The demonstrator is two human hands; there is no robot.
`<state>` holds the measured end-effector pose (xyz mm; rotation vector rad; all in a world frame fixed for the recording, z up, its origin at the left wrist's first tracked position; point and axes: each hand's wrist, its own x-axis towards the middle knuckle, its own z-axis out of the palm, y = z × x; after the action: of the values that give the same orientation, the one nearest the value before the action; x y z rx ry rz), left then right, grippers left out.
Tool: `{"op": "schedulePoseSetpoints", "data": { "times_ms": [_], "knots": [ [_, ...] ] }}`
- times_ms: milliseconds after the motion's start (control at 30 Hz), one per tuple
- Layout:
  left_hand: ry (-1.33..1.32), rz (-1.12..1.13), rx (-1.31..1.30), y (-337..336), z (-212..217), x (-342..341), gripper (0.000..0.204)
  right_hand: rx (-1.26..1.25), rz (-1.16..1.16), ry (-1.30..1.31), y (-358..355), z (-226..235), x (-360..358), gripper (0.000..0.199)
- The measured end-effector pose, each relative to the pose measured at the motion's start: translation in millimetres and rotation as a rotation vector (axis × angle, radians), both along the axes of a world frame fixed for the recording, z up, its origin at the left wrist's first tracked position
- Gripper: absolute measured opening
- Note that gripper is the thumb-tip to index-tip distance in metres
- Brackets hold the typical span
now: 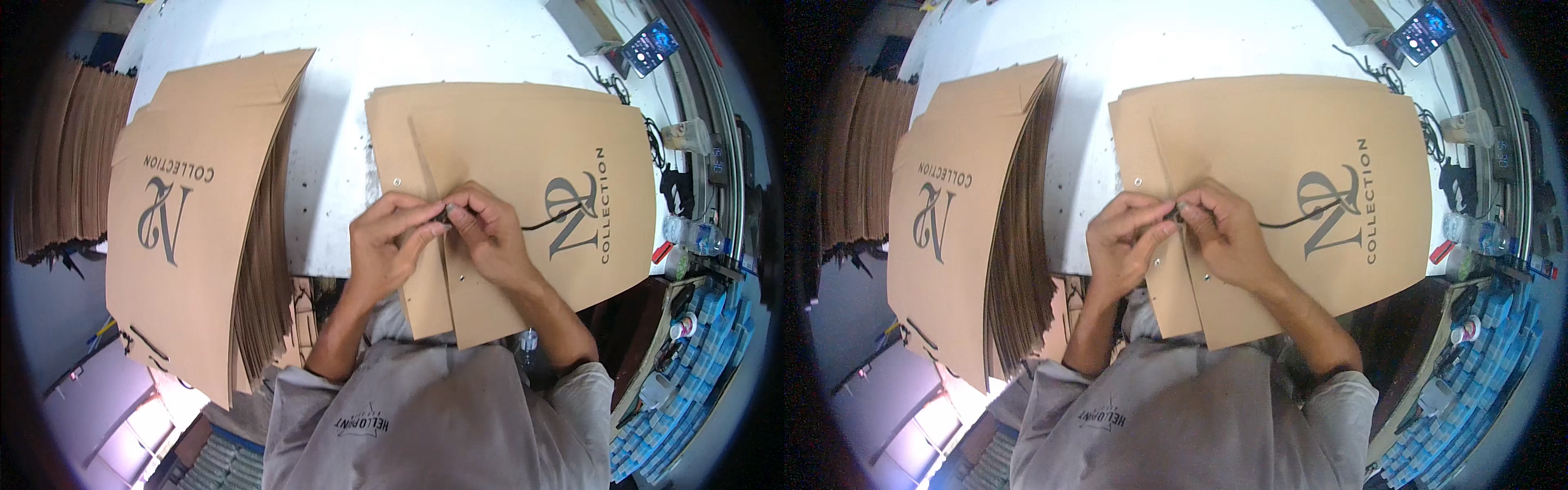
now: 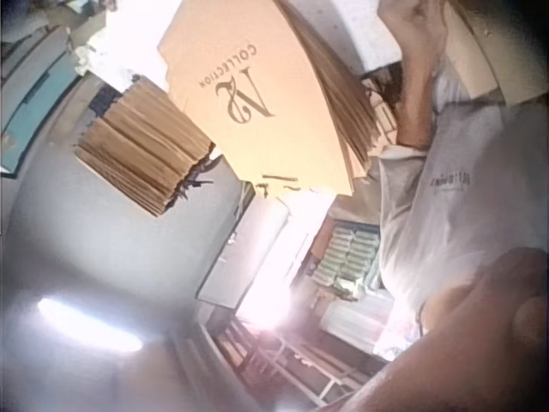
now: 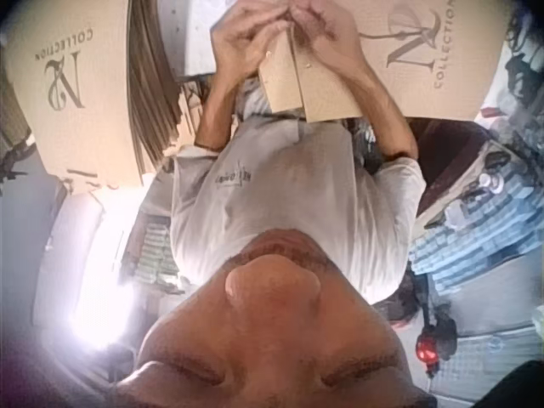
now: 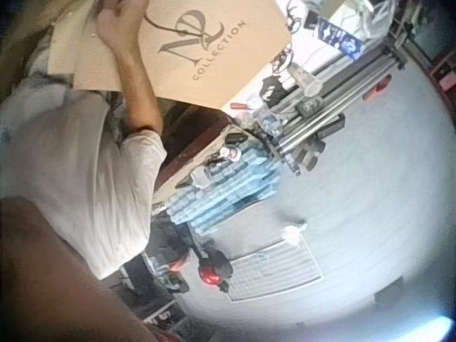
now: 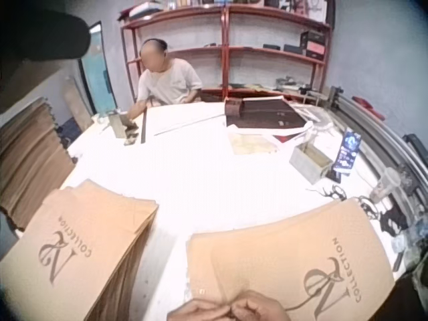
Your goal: The person threads black drawstrings through pre-punched holes in flat-packed paper bags, ties knots to secure them, and stacks the finished bags on the table. The process is repeated for multiple bags in a continuous assembly sequence.
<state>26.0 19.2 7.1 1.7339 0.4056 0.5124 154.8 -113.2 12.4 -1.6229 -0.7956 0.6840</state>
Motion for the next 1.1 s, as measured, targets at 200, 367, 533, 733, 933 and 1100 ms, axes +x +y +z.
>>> {"op": "schedulePoseSetpoints", "data": {
  "times_ms": [200, 367, 533, 733, 933, 1100],
  "knots": [
    [-0.019, 0.142, -0.379, -11.1, -0.5, 8.5, 0.012, 0.013, -0.046, 0.222, 3.2, 2.1, 2.6, 0.009],
    [0.014, 0.101, -0.289, -5.7, 25.1, -13.7, 0.014, -0.059, 0.119, -0.531, 12.2, 5.8, -1.4, 0.013],
    [-0.158, 0.150, -0.142, 3.6, 25.0, -34.7, 0.017, -0.023, 0.148, -0.582, 23.5, 8.4, 12.9, 0.024],
    [0.208, 0.261, 0.199, -8.8, 16.1, -40.4, 0.046, -0.479, -0.033, -0.810, -88.7, 54.4, 75.3, 0.040],
    [0.448, -0.026, -0.085, -53.2, 21.3, -18.4, 0.053, -0.259, -0.364, -0.005, -122.1, 28.0, 45.0, 0.025],
    [0.232, 0.090, -0.467, -40.0, 4.3, -8.5, 0.036, 0.018, -0.202, 0.428, -82.6, 21.1, -10.1, 0.016]
  ]
}}
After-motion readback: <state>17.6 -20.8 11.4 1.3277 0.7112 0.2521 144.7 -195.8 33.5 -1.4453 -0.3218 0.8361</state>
